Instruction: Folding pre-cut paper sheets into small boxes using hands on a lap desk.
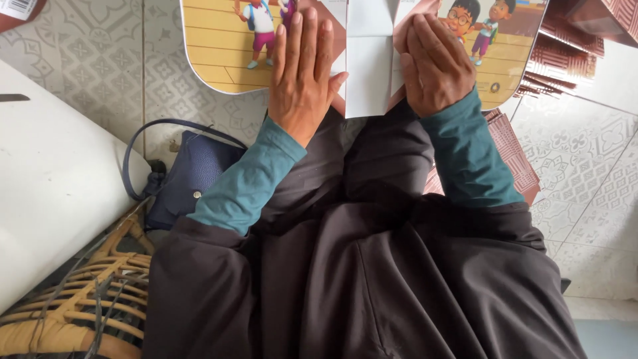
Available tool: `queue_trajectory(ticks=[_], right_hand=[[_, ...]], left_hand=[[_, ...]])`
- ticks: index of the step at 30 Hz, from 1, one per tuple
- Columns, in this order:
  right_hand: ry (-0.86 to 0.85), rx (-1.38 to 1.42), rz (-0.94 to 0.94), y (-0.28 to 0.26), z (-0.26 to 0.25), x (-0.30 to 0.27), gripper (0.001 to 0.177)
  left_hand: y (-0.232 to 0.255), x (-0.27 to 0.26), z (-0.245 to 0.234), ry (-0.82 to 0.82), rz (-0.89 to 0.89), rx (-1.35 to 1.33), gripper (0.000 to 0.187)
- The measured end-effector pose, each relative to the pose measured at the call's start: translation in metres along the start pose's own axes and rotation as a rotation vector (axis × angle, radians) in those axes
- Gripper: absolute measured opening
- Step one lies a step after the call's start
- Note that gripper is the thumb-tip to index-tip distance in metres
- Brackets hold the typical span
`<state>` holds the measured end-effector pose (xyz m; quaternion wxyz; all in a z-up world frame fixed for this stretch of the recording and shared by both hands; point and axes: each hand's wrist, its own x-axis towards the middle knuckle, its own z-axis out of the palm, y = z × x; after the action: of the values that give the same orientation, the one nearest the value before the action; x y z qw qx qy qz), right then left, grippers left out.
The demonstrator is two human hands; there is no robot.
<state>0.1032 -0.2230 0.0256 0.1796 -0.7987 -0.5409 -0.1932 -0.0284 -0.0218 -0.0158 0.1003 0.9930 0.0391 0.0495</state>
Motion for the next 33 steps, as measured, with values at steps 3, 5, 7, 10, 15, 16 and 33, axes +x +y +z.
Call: queue_trajectory(ticks=[3,5,7,10,15,16,33], right_hand=[[-0.029,-0.036,0.031,-0.012,0.0,0.002,0.024],[-0.024,-0.06,0.061,-0.017,0.01,0.003,0.027],[-0.023,-0.08,0.097,-0.025,0.017,-0.003,0.03],[-0.04,-0.006,0.151,-0.026,0.033,-0.009,0.036],[-0.131,-0.052,0.272,-0.042,0.052,-0.014,0.039],[-0.123,-0.055,0.27,-0.039,0.049,-0.014,0.039],[-0.325,0.287,0.126,0.111,0.036,0.037,0.035]], left_hand=[[0.005,-0.005,0.009,0.102,0.02,-0.053,0.08],[0.009,0.001,0.004,0.073,0.011,-0.042,0.081],[0.014,-0.001,0.004,0.036,0.004,-0.031,0.083],[0.012,0.003,0.008,0.05,-0.015,0.015,0.078],[0.013,0.003,0.006,0.018,-0.031,-0.016,0.078],[0.012,0.006,0.012,0.025,-0.028,-0.012,0.078],[-0.035,0.076,0.009,0.393,-0.051,-0.195,0.083]])
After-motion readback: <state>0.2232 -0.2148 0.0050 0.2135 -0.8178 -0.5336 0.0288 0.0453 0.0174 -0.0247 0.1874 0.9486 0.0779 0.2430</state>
